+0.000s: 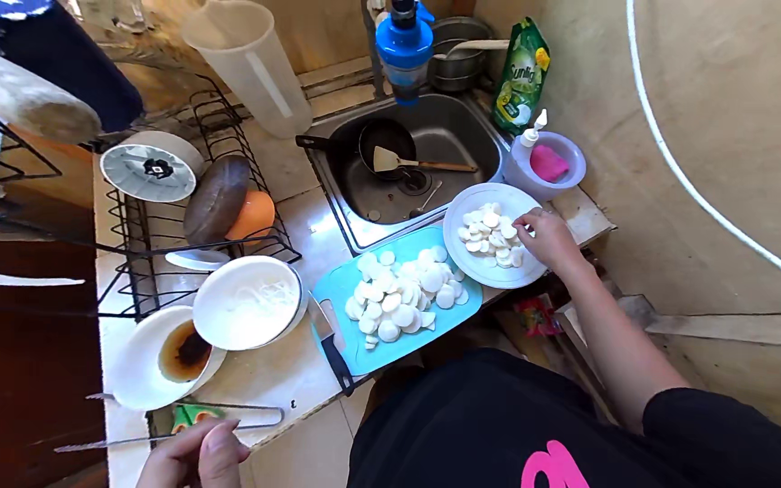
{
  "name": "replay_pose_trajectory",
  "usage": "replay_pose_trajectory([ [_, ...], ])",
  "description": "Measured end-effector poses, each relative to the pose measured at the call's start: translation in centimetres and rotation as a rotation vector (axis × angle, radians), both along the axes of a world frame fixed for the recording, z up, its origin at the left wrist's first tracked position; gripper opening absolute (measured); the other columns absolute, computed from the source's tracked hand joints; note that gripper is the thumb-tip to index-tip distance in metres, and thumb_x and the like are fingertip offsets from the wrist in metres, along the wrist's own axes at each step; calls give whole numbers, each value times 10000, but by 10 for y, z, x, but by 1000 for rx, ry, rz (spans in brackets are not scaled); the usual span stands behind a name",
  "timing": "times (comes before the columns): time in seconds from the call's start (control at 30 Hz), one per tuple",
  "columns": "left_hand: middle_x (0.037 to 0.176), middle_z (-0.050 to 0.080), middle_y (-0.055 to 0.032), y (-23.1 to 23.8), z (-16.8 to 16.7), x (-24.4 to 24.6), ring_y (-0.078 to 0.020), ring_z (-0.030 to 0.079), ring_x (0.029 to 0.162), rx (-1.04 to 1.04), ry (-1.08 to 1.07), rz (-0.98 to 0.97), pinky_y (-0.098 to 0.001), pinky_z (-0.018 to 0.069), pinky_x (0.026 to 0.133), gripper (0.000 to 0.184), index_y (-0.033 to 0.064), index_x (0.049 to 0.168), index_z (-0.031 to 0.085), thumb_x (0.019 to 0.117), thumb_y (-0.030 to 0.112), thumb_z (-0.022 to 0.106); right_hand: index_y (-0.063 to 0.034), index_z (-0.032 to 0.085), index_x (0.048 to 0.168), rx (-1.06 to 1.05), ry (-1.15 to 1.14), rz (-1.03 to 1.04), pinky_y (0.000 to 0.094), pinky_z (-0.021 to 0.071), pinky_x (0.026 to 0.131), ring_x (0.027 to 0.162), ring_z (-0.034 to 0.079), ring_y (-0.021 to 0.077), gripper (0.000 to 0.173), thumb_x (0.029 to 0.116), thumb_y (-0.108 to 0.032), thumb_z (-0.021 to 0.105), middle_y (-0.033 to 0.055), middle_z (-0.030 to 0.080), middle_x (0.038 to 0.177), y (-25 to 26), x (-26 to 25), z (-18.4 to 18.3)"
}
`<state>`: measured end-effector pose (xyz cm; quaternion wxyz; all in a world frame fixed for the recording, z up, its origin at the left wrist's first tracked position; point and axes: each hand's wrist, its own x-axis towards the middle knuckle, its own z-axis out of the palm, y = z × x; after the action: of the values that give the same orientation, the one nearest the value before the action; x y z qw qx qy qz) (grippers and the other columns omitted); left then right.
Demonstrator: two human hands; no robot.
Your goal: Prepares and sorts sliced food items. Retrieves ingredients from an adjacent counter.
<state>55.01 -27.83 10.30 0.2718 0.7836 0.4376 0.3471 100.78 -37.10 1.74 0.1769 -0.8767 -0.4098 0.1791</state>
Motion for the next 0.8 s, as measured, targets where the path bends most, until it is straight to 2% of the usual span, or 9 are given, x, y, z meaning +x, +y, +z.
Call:
replay_pose_trajectory([
  [0.1, 749, 574, -6, 2, 2, 6, 114, 507, 697, 9, 5, -33, -70, 423, 644, 315, -135, 955, 563, 1069, 131, 438, -37, 680, 1307, -8, 38, 110, 644, 463, 1026, 1265, 539, 498, 398, 936, -165, 743, 282, 569, 1385, 11, -17, -13],
  [0.2, 770, 582, 0, 2, 3, 12, 123, 516, 718, 6, -10, -51, -64, 434, 659, 321, -135, 959, 568, 1072, 137, 440, -168, 680, 1354, -82, -12, 242, 660, 424, 1053, 1329, 459, 528, 500, 876, -222, 816, 273, 489, 1486, 33, -29, -32],
  [0.4, 759, 583, -7, 0, 2, 8, 106, 521, 711, 12, -5, -45, -79, 438, 657, 311, -142, 954, 552, 1070, 123, 437, -54, 747, 1170, -44, -57, 232, 640, 463, 1016, 1194, 601, 468, 229, 971, -156, 700, 255, 638, 1288, 34, -3, -33],
  [0.5, 747, 581, -34, -4, 0, 3, 85, 532, 707, 4, 0, -12, -93, 444, 658, 328, -165, 946, 549, 1070, 116, 435, -12, 755, 1121, 8, -60, 164, 659, 495, 956, 1097, 657, 462, 195, 998, -128, 656, 261, 688, 1163, 20, 17, -23],
  [0.57, 751, 578, -38, -5, -1, 1, 86, 540, 707, 0, 4, 4, -88, 453, 658, 338, -164, 952, 553, 1075, 126, 431, 9, 744, 1126, 18, -39, 97, 663, 493, 951, 1095, 649, 472, 226, 1004, -164, 666, 280, 671, 1180, 14, 28, -18],
  [0.63, 738, 580, -46, -6, -2, -1, 79, 538, 693, -2, 8, 12, -90, 450, 649, 346, -167, 949, 559, 1076, 128, 432, 4, 706, 1228, 11, 20, 54, 667, 468, 998, 1183, 599, 491, 392, 948, -266, 759, 293, 610, 1312, 10, 34, -15],
  [0.7, 737, 579, -49, -7, -3, -1, 75, 539, 692, -8, 8, 16, -95, 450, 647, 352, -173, 949, 563, 1076, 130, 434, -45, 599, 1400, -56, 78, 52, 697, 419, 1047, 1311, 492, 527, 746, 794, -357, 901, 300, 475, 1484, 11, 33, -18],
  [0.73, 741, 576, -43, -7, -4, -1, 77, 540, 698, -11, 6, 12, -93, 452, 652, 350, -170, 951, 561, 1076, 130, 433, -103, 532, 1483, -124, 96, 61, 713, 399, 1061, 1368, 430, 543, 910, 722, -384, 945, 296, 385, 1565, 13, 27, -21],
  [0.8, 747, 575, -33, -6, -4, 1, 82, 540, 706, -11, -8, 0, -93, 453, 657, 340, -164, 951, 560, 1075, 126, 435, -237, 438, 1568, -277, 104, 99, 732, 358, 1072, 1443, 306, 567, 1010, 712, -401, 949, 279, 221, 1658, 22, 11, -27],
])
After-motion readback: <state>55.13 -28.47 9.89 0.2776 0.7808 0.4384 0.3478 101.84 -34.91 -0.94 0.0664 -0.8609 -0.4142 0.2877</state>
